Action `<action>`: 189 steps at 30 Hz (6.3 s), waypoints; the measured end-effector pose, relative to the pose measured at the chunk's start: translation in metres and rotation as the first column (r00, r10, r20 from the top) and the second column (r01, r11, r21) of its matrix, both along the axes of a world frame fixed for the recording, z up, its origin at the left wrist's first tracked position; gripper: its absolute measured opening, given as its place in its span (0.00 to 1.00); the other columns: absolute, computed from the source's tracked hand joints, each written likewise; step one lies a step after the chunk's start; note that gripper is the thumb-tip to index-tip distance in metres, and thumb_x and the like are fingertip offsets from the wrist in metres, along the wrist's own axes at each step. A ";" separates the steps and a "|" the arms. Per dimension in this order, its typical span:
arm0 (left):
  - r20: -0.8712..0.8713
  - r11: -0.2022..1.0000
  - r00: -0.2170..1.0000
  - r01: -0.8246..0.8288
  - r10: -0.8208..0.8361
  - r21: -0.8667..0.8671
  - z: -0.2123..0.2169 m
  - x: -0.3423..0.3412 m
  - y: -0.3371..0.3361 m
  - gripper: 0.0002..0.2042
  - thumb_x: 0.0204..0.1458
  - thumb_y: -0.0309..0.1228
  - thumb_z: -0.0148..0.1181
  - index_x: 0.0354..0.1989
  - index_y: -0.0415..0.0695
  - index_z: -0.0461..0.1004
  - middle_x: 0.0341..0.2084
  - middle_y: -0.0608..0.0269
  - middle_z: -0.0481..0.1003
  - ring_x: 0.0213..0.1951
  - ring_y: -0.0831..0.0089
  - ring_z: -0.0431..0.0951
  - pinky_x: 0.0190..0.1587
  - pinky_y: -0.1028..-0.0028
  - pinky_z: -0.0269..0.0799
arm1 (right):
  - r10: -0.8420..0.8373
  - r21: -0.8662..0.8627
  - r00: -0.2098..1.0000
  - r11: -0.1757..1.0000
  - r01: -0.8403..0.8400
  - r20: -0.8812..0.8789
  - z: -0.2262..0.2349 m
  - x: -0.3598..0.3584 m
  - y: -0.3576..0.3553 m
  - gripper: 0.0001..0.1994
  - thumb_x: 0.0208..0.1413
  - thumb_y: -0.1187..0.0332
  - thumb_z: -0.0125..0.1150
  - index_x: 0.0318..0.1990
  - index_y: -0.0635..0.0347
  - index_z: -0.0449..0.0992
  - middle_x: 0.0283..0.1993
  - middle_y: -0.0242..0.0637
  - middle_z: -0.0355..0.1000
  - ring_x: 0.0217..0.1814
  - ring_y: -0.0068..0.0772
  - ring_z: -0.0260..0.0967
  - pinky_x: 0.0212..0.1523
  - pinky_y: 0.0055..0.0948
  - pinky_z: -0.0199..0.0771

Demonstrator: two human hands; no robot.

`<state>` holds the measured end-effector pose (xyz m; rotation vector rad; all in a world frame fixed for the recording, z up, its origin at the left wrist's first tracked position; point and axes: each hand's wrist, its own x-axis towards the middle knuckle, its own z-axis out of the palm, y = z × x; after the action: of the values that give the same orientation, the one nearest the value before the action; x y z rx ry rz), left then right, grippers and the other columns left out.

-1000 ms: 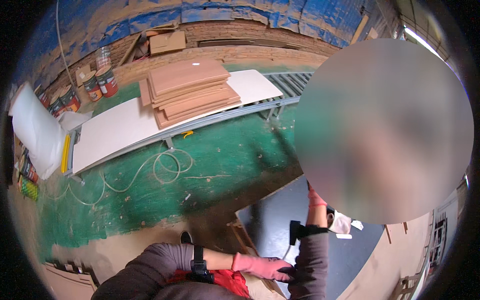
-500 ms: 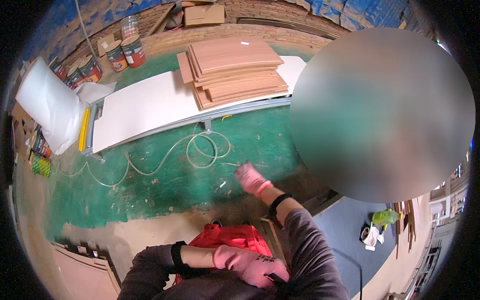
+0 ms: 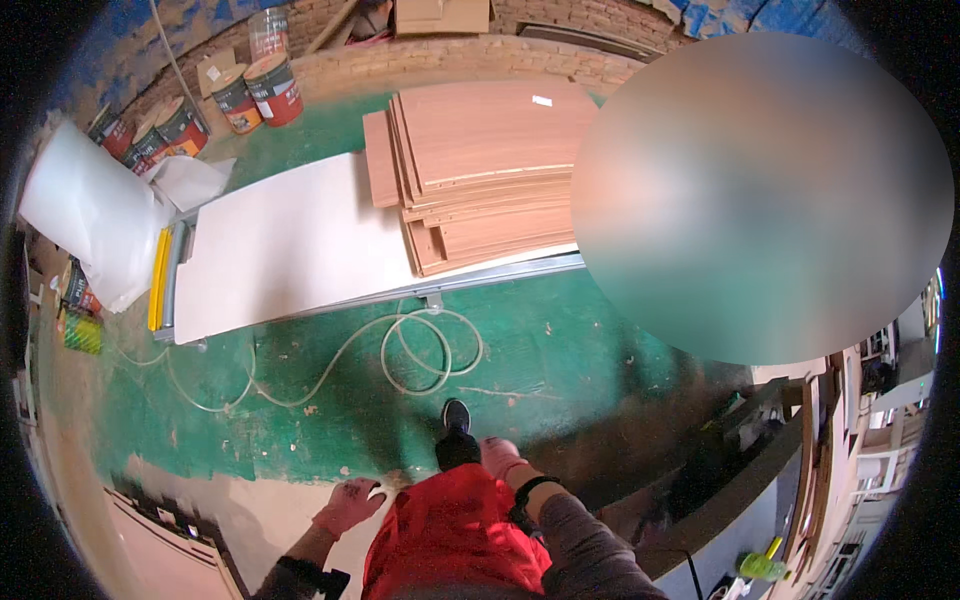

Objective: Inspecting, cleaning, and prepping wooden panels in a furniture factory using a cloth, liquid, air gun, and scraper.

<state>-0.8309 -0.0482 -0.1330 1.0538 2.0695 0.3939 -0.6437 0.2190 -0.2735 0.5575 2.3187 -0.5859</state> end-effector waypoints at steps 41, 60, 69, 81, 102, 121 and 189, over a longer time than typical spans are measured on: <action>0.466 0.350 0.195 -0.896 0.863 -0.274 -0.315 -0.227 0.091 0.17 0.53 0.29 0.54 0.51 0.37 0.68 0.39 0.58 0.74 0.43 0.69 0.72 0.47 0.73 0.67 | -0.478 -0.765 0.875 0.534 0.360 0.078 -0.244 -0.280 -0.035 0.23 0.39 0.62 0.68 0.44 0.65 0.73 0.35 0.44 0.74 0.37 0.31 0.70 0.41 0.34 0.71; 0.656 -0.018 -0.505 -0.800 0.560 -0.600 -0.310 -0.260 0.052 0.09 0.57 0.41 0.50 0.34 0.51 0.70 0.15 0.72 0.62 0.14 0.77 0.63 0.14 0.75 0.56 | -0.595 -0.572 0.804 0.664 0.482 -0.013 -0.117 -0.274 0.003 0.18 0.47 0.74 0.47 0.48 0.66 0.71 0.40 0.51 0.74 0.46 0.47 0.72 0.50 0.38 0.70; 0.668 -0.066 -0.574 -0.779 0.475 -0.623 -0.430 -0.267 0.156 0.12 0.53 0.45 0.56 0.24 0.53 0.67 0.15 0.72 0.63 0.16 0.75 0.61 0.18 0.74 0.55 | -0.782 -0.550 0.615 0.473 0.689 0.099 -0.166 -0.265 0.041 0.17 0.46 0.75 0.50 0.47 0.63 0.73 0.44 0.48 0.74 0.49 0.46 0.70 0.52 0.34 0.67; 0.860 -0.222 -0.484 -0.867 0.163 -0.446 -0.495 -0.293 0.084 0.14 0.59 0.44 0.43 0.23 0.54 0.65 0.14 0.72 0.60 0.17 0.76 0.61 0.20 0.76 0.56 | -0.450 -0.469 0.867 0.826 0.312 -0.216 -0.211 -0.300 0.036 0.19 0.49 0.71 0.54 0.51 0.62 0.69 0.54 0.48 0.66 0.58 0.48 0.62 0.60 0.36 0.60; 0.573 0.265 -0.604 -0.524 0.555 -0.809 -0.396 -0.135 -0.012 0.21 0.54 0.40 0.56 0.53 0.41 0.66 0.17 0.71 0.67 0.15 0.78 0.68 0.18 0.78 0.66 | -0.828 -0.378 0.313 0.134 0.916 0.465 -0.458 -0.384 0.013 0.26 0.53 0.49 0.58 0.41 0.68 0.67 0.23 0.34 0.67 0.16 0.26 0.61 0.14 0.29 0.59; 0.893 0.745 -0.173 -0.500 0.415 -0.442 -0.384 -0.120 0.109 0.18 0.57 0.37 0.50 0.50 0.37 0.69 0.35 0.60 0.76 0.36 0.73 0.74 0.39 0.76 0.69 | -0.399 -0.352 0.904 0.877 0.327 -0.153 -0.439 -0.425 0.074 0.20 0.45 0.73 0.58 0.49 0.64 0.70 0.29 0.46 0.72 0.25 0.37 0.67 0.29 0.36 0.68; -0.587 0.945 0.781 0.319 -0.215 0.078 -0.025 -0.321 0.566 0.40 0.39 0.51 0.62 0.60 0.44 0.59 0.58 0.44 0.56 0.62 0.48 0.51 0.63 0.44 0.40 | -0.572 -0.458 0.805 0.764 0.456 -0.154 0.220 -0.389 0.456 0.18 0.47 0.63 0.54 0.39 0.74 0.71 0.30 0.54 0.72 0.30 0.47 0.71 0.31 0.39 0.70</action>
<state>-1.1518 0.5180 -0.1578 1.7200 2.3753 0.1115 -1.0328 0.6746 -0.0530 0.9795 2.1886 -1.4622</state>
